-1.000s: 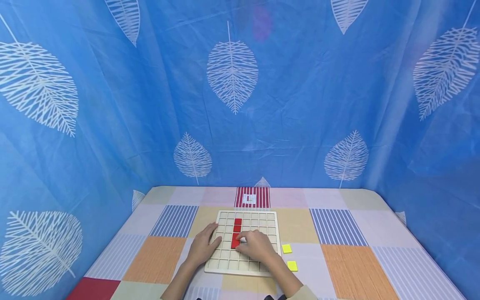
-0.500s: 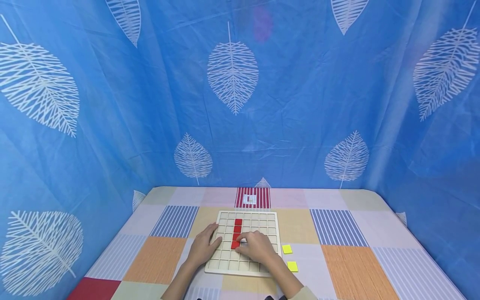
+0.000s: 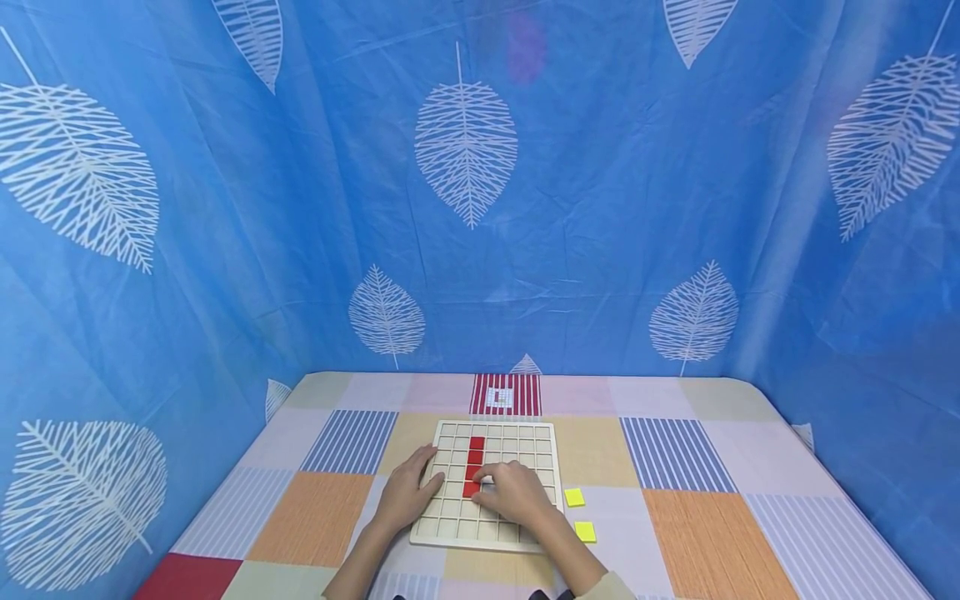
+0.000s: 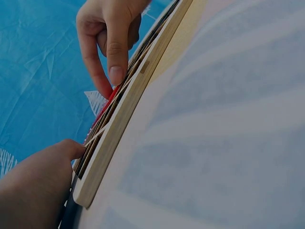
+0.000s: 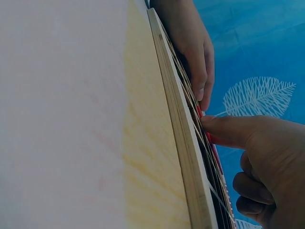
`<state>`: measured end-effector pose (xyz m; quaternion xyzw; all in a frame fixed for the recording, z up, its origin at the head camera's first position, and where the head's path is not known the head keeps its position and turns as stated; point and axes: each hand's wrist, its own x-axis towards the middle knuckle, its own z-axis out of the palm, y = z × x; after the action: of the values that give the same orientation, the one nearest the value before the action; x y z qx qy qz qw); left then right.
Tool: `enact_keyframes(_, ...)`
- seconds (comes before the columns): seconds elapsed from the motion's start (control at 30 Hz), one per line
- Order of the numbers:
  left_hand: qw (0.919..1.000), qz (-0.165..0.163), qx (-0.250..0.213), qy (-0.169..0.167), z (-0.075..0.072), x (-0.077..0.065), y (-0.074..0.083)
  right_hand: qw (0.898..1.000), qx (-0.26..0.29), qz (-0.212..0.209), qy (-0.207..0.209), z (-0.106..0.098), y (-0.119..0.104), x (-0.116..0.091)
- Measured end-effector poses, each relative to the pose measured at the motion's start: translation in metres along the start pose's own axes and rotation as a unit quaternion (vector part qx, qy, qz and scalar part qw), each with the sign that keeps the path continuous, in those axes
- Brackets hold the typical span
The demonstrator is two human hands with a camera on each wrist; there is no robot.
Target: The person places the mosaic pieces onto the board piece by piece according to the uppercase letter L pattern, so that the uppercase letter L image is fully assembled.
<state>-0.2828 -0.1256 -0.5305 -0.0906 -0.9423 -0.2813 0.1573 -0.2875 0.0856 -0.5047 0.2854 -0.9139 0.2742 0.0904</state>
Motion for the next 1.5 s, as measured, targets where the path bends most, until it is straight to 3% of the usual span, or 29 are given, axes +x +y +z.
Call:
enact_keyframes(0.43, 1.0, -0.004, -0.001, -0.003, 0.001, 0.001, 0.001, 1.0, 0.015, -0.005, 0.006, -0.004, 0.003, -0.003)
enact_keyframes(0.6, 0.9998, 0.008, -0.007, 0.016, 0.003, 0.0, 0.002, 1.0, 0.025, 0.01, 0.009, -0.017, 0.01, -0.009)
enact_keyframes(0.77, 0.9987, 0.031, 0.001, 0.04, 0.005, -0.002, 0.001, 0.998, 0.051, 0.021, 0.019, -0.038, 0.027, -0.022)
enact_keyframes(1.07, 0.9998, 0.014, -0.007, 0.014, 0.001, -0.001, 0.0, 0.994, 0.089, 0.056, 0.042, -0.076, 0.074, -0.053)
enact_keyframes(1.37, 0.9998, 0.008, -0.009, 0.013, 0.002, 0.0, -0.002, 0.989, 0.094, 0.103, -0.046, -0.088, 0.106, -0.078)
enact_keyframes(1.5, 0.9999, 0.004, -0.008, 0.01, 0.002, 0.0, -0.001, 0.988, 0.091, 0.109, -0.059, -0.087, 0.108, -0.08)
